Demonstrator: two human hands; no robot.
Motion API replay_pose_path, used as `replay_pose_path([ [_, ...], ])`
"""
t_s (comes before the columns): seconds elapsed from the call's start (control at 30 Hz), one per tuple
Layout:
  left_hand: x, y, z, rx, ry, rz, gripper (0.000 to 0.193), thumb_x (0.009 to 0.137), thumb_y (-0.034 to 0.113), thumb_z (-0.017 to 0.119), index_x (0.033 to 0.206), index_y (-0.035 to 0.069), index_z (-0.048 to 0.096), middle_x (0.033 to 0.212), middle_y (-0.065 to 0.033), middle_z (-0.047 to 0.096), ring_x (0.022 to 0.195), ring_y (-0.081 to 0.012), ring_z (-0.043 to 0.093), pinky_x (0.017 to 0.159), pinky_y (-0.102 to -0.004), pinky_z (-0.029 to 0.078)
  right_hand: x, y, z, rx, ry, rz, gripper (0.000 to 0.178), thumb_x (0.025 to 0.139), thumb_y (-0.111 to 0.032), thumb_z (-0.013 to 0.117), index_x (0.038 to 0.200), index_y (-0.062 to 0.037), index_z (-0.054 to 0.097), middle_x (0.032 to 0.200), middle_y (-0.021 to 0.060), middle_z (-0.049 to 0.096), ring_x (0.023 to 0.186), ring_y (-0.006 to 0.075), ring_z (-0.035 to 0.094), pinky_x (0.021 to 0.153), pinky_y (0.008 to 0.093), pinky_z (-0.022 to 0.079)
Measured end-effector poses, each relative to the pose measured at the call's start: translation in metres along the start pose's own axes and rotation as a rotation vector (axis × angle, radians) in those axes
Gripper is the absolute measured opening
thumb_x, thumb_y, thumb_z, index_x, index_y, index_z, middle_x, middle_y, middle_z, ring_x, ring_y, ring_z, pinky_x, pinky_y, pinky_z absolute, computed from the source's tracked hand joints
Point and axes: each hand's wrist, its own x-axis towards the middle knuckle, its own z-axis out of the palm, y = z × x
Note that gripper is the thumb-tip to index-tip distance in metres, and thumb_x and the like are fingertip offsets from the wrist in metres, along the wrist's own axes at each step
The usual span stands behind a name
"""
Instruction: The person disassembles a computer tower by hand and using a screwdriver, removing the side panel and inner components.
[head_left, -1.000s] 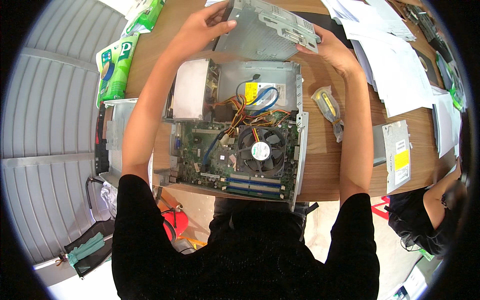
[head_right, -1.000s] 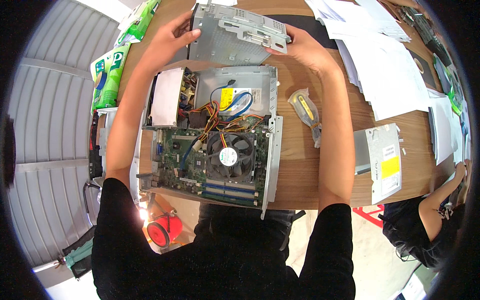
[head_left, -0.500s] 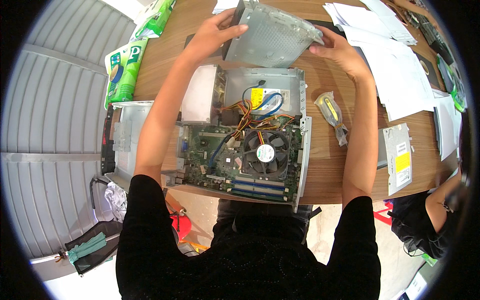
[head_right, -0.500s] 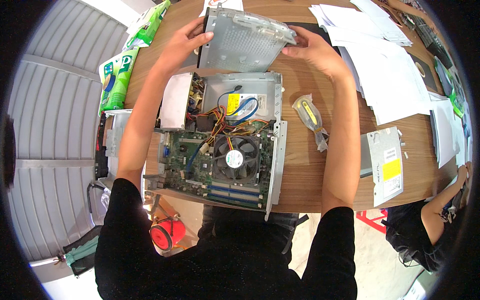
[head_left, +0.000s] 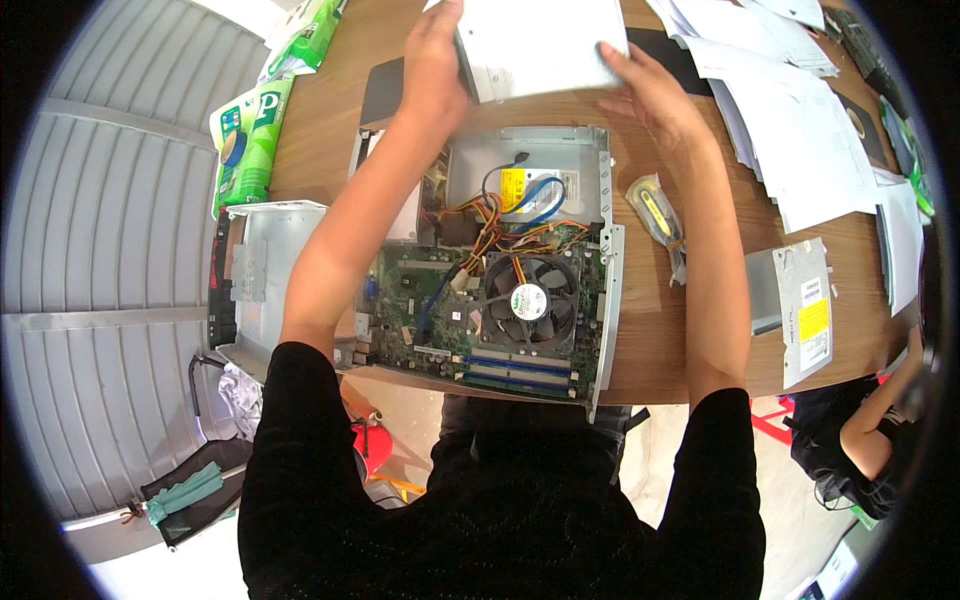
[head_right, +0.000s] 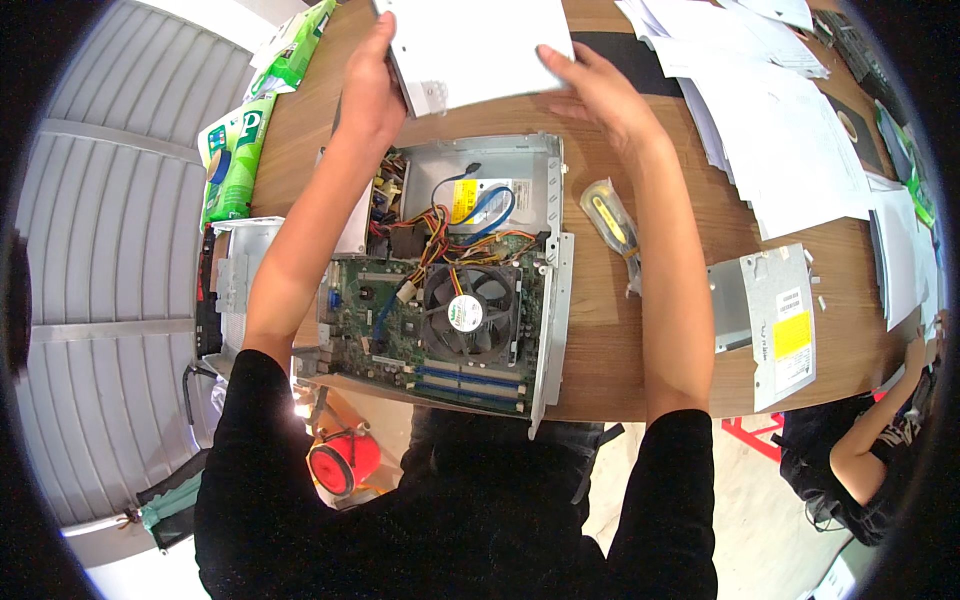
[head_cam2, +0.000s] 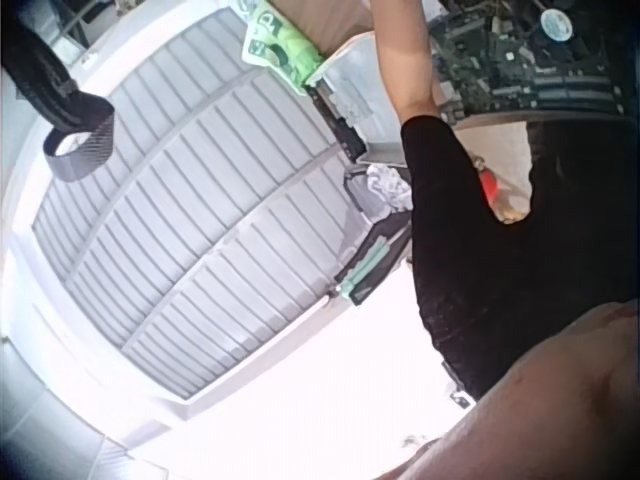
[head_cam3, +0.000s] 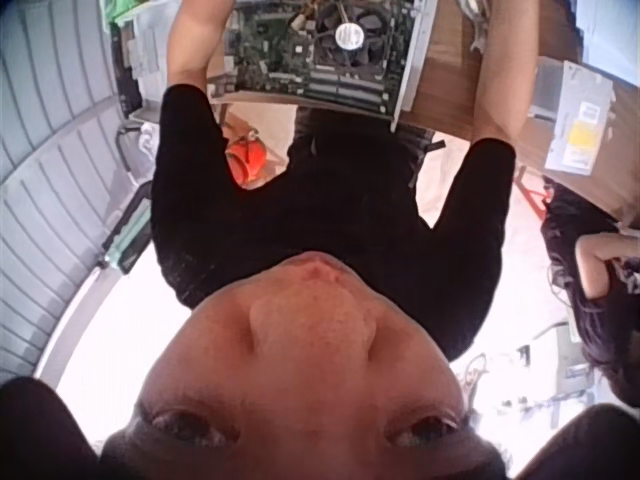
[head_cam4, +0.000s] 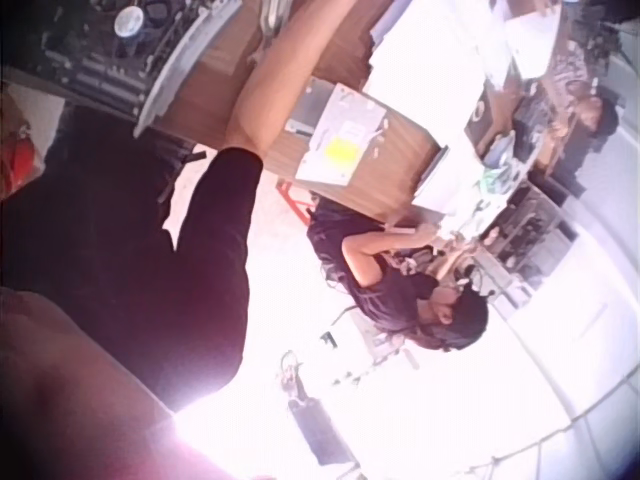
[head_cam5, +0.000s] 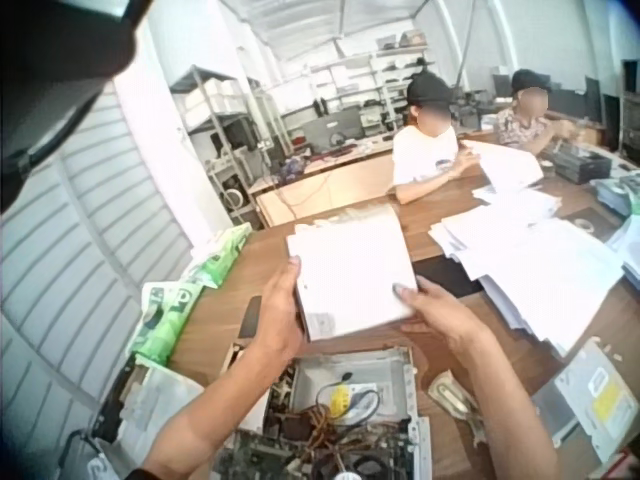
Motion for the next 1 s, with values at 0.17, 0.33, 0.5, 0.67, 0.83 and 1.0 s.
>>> replay_pose_path([
  [0.17, 0.004, -0.001, -0.004, -0.333, -0.05, -0.07, 0.047, 0.087, 0.02, 0.059, 0.127, -0.001, 0.045, 0.117, -0.0144, 0.059, 0.103, -0.0286, 0.058, 0.087, -0.0373, 0.046, -0.013, -0.045, 0.023, 0.663, 0.074, -0.198, 0.045, 0.083, -0.019, 0.065, 0.12, -0.0018, 0.047, 0.107, 0.0072, 0.059, 0.1, 0.0176, 0.056, 0.086, 0.0301, 0.044],
  [0.33, -0.002, 0.015, -0.047, 0.427, -0.525, -0.38, 0.061, 0.087, 0.032, 0.062, 0.129, -0.005, 0.038, 0.123, -0.0158, 0.053, 0.115, -0.0217, 0.051, 0.101, -0.0357, 0.036, -0.006, -0.041, 0.01, 0.568, 0.42, -0.376, 0.043, 0.088, -0.025, 0.06, 0.119, 0.0001, 0.047, 0.109, 0.009, 0.058, 0.103, 0.0183, 0.055, 0.088, 0.0309, 0.043],
  [0.5, -0.006, 0.028, -0.077, 0.772, -0.489, -0.245, 0.065, 0.083, 0.028, 0.066, 0.134, 0.0, 0.039, 0.122, -0.0155, 0.055, 0.114, -0.0207, 0.051, 0.098, -0.0321, 0.037, -0.012, -0.031, 0.024, 0.218, 0.371, -0.559, 0.045, 0.089, -0.028, 0.06, 0.12, 0.0021, 0.047, 0.109, 0.0093, 0.056, 0.1, 0.0146, 0.05, 0.087, 0.0286, 0.04],
  [0.67, -0.021, 0.027, -0.072, 0.779, -0.541, -0.217, 0.047, 0.082, 0.016, 0.066, 0.123, 0.001, 0.048, 0.112, -0.011, 0.06, 0.104, -0.0184, 0.056, 0.093, -0.0321, 0.041, -0.005, -0.021, 0.047, 0.183, 0.206, -0.757, 0.045, 0.088, -0.018, 0.061, 0.124, 0.0006, 0.041, 0.116, 0.0087, 0.052, 0.107, 0.0159, 0.048, 0.094, 0.0298, 0.036],
  [0.83, -0.029, 0.033, -0.08, 0.799, -0.532, -0.231, 0.036, 0.081, 0.01, 0.063, 0.114, 0.001, 0.052, 0.104, -0.0077, 0.063, 0.095, -0.0168, 0.06, 0.088, -0.0314, 0.045, -0.004, -0.013, 0.053, 0.153, 0.181, -0.735, 0.049, 0.087, -0.017, 0.061, 0.127, 0.0001, 0.039, 0.119, 0.0093, 0.05, 0.112, 0.0169, 0.046, 0.096, 0.03, 0.035],
  [1.0, -0.022, 0.032, -0.095, 0.856, -0.587, -0.265, 0.044, 0.079, 0.013, 0.068, 0.117, 0.002, 0.049, 0.107, -0.009, 0.061, 0.099, -0.0179, 0.057, 0.091, -0.0337, 0.042, -0.004, -0.015, 0.055, 0.134, 0.13, -0.759, 0.05, 0.086, -0.017, 0.062, 0.126, 0.0004, 0.039, 0.12, 0.0096, 0.049, 0.112, 0.017, 0.045, 0.097, 0.0295, 0.034],
])
